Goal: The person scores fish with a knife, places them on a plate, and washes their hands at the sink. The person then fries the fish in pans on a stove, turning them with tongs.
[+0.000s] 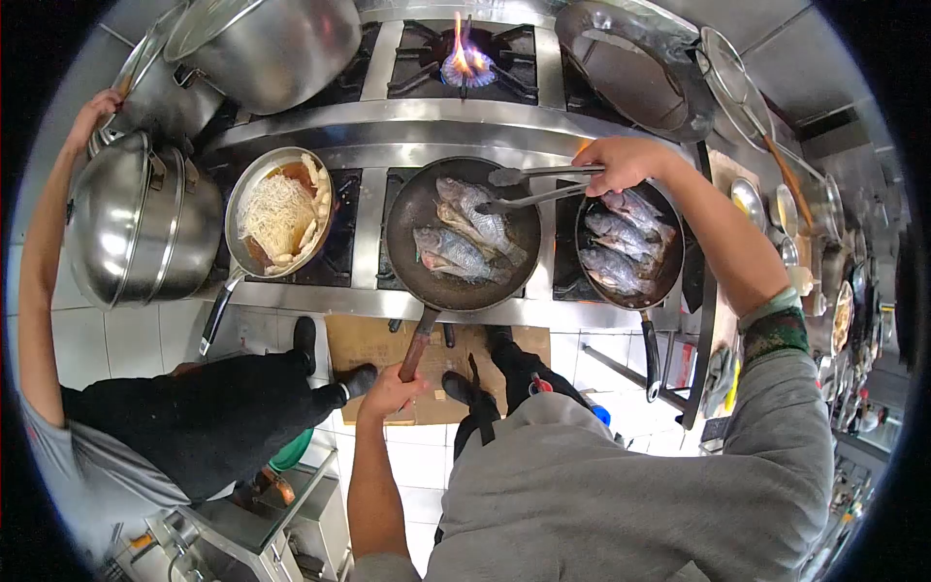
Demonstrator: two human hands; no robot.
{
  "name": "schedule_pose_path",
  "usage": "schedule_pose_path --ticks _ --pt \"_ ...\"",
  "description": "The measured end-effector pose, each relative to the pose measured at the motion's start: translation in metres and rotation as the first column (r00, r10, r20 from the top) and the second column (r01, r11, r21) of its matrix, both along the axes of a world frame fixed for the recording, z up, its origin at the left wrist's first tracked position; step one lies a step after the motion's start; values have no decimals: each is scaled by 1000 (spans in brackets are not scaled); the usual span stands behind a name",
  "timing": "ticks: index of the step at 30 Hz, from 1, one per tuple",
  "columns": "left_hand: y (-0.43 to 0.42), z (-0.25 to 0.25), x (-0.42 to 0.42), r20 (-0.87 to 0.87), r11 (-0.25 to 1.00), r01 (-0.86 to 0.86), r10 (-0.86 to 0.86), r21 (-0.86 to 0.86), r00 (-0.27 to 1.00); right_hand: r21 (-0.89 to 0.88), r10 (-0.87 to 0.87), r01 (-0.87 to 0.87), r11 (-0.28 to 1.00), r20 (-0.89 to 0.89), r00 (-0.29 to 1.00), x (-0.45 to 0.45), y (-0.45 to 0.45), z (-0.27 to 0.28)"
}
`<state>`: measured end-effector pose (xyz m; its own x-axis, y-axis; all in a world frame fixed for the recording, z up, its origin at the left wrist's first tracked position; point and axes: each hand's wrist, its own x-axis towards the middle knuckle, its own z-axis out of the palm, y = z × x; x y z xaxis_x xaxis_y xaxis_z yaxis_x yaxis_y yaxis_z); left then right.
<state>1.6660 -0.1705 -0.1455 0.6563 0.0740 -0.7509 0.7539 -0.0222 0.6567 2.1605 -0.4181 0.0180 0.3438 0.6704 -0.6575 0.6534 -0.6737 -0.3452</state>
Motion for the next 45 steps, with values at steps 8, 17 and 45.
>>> schedule_pose_path --ticks 8,17,45 --pt "1 -3 0 -14 1000 -17 16 -22 1000 -160 162 -140 977 135 978 -18 42 21" --pt "7 -9 -4 6 999 -18 18 -43 1000 -139 -166 118 983 -405 899 52 0 -39" --pt "17 -6 -1 -31 999 22 -23 -36 999 -139 -217 168 976 -590 778 39 24 -81"
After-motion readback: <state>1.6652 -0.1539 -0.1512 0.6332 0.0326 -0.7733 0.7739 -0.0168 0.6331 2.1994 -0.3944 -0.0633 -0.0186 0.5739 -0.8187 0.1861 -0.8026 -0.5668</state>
